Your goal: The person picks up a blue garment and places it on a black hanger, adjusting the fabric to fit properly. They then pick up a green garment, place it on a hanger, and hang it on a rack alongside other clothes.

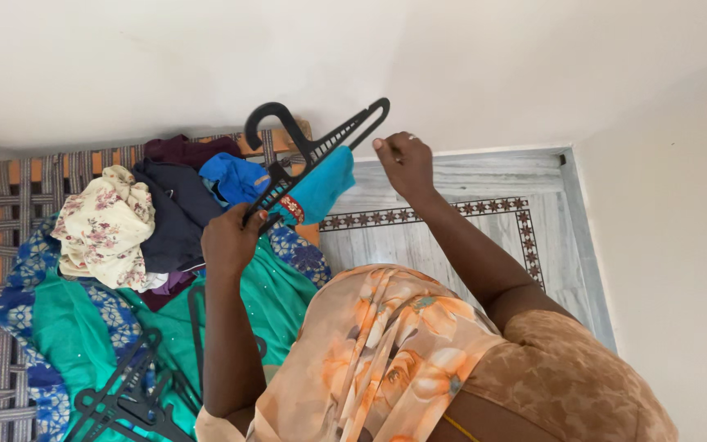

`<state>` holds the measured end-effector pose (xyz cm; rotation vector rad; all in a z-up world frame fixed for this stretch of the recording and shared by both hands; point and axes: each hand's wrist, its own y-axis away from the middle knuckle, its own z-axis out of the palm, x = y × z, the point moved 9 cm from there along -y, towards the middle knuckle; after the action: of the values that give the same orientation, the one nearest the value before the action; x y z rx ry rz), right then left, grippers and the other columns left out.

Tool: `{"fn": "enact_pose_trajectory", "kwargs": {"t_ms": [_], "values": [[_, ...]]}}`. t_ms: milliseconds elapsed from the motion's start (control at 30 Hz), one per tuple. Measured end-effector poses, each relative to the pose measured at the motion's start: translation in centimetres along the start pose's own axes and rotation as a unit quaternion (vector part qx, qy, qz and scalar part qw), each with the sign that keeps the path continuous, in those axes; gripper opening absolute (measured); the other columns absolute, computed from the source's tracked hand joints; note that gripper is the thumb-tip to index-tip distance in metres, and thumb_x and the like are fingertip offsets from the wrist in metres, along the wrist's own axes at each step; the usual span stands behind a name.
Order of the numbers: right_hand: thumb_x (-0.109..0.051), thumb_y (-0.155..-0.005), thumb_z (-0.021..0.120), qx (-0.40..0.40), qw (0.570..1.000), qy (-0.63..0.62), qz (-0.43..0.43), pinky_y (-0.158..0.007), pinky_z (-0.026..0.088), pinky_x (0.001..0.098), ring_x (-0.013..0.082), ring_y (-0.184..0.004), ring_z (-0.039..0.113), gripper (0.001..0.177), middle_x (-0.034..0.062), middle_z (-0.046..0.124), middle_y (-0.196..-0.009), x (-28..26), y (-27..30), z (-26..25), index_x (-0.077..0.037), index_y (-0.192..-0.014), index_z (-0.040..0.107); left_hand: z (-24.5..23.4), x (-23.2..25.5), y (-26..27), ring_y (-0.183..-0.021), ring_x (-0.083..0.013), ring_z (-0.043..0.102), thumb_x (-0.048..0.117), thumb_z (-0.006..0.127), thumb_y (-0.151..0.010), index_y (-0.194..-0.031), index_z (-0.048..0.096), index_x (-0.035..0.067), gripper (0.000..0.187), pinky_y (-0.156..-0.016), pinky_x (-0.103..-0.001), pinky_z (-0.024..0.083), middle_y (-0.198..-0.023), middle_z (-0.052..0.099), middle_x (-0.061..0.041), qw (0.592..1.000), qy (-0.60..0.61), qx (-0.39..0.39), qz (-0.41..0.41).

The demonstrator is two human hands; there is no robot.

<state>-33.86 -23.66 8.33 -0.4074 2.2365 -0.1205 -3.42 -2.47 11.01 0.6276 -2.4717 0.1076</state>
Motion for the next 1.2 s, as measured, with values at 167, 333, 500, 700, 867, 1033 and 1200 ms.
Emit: {"fn": "enact_pose_trajectory", "kwargs": {"t_ms": [167,333,500,700,867,1033,1200], "values": [[-0.031,-0.103,0.074,-0.122,0.972,-0.173,-0.101,-0.087,0.049,0.0409,0.0277,-0.106,0.059,0.049,0.0216,0.065,-0.117,1.4,-0.1,7.0,0.011,-0.126,0.065,0.2,0.0,0.6,-0.075,-0.0362,0.070,0.041,0.070,-0.094,-0.100,0.077,0.010,0.032,-0.067,-0.048,0.050,-0.077,0.072,-0.014,0.998,0.060,0.016,-0.029],[-0.041,-0.097,0.073,-0.158,0.943,-0.260,0.136,-0.074,0.052,0.0339,0.0153,-0.080,0.062,0.046,0.0104,0.070,-0.086,5.8,0.6,10.5,0.005,-0.096,0.073,0.9,0.2,0.9,-0.075,-0.0284,0.074,0.040,0.068,-0.093,-0.096,0.077,0.012,0.030,-0.069,-0.043,0.052,-0.081,0.076,-0.008,0.990,0.125,0.002,-0.058],[-0.037,-0.094,0.073,-0.093,0.958,-0.235,0.135,-0.075,0.051,0.0326,0.0155,-0.082,0.062,0.036,0.0058,0.069,-0.085,5.5,0.6,7.8,0.000,-0.095,0.071,1.8,0.3,1.0,-0.076,-0.0293,0.073,0.041,0.070,-0.093,-0.095,0.076,0.011,0.031,-0.070,-0.043,0.052,-0.080,0.076,-0.009,0.994,0.092,-0.022,-0.058],[-0.020,-0.091,0.079,0.154,0.959,-0.025,-0.238,-0.093,0.051,0.0443,0.0353,-0.108,0.062,0.037,0.0168,0.062,-0.114,-4.8,5.7,0.2,-0.003,-0.118,0.061,2.7,0.6,0.6,-0.079,-0.0340,0.072,0.042,0.069,-0.093,-0.098,0.077,0.012,0.031,-0.070,-0.046,0.051,-0.081,0.075,-0.013,0.994,0.087,-0.011,-0.066],[-0.028,-0.082,0.085,-0.046,0.946,-0.017,-0.320,-0.070,0.053,0.0411,0.0294,-0.085,0.066,0.036,0.0097,0.065,-0.094,-10.7,8.8,4.6,-0.008,-0.105,0.066,3.4,1.8,0.6,-0.079,-0.0362,0.071,0.041,0.070,-0.093,-0.102,0.077,0.011,0.032,-0.069,-0.048,0.052,-0.082,0.074,-0.015,0.996,0.083,0.014,-0.041],[-0.016,-0.084,0.081,-0.037,0.940,0.045,-0.336,-0.068,0.053,0.0403,0.0277,-0.085,0.065,0.028,0.0097,0.065,-0.096,-10.5,8.8,6.2,-0.006,-0.107,0.069,4.4,2.2,1.0,-0.076,-0.0327,0.073,0.038,0.069,-0.094,-0.096,0.078,0.010,0.029,-0.068,-0.046,0.052,-0.081,0.075,-0.012,0.992,0.115,-0.002,-0.042],[-0.010,-0.086,0.078,-0.015,0.912,0.063,-0.405,-0.074,0.055,0.0385,0.0244,-0.089,0.067,0.021,0.0055,0.066,-0.102,-10.2,10.2,6.6,-0.010,-0.106,0.072,5.1,2.2,1.0,-0.075,-0.0316,0.073,0.038,0.071,-0.092,-0.093,0.076,0.008,0.030,-0.066,-0.045,0.052,-0.079,0.075,-0.011,0.990,0.126,-0.011,-0.055]]}}
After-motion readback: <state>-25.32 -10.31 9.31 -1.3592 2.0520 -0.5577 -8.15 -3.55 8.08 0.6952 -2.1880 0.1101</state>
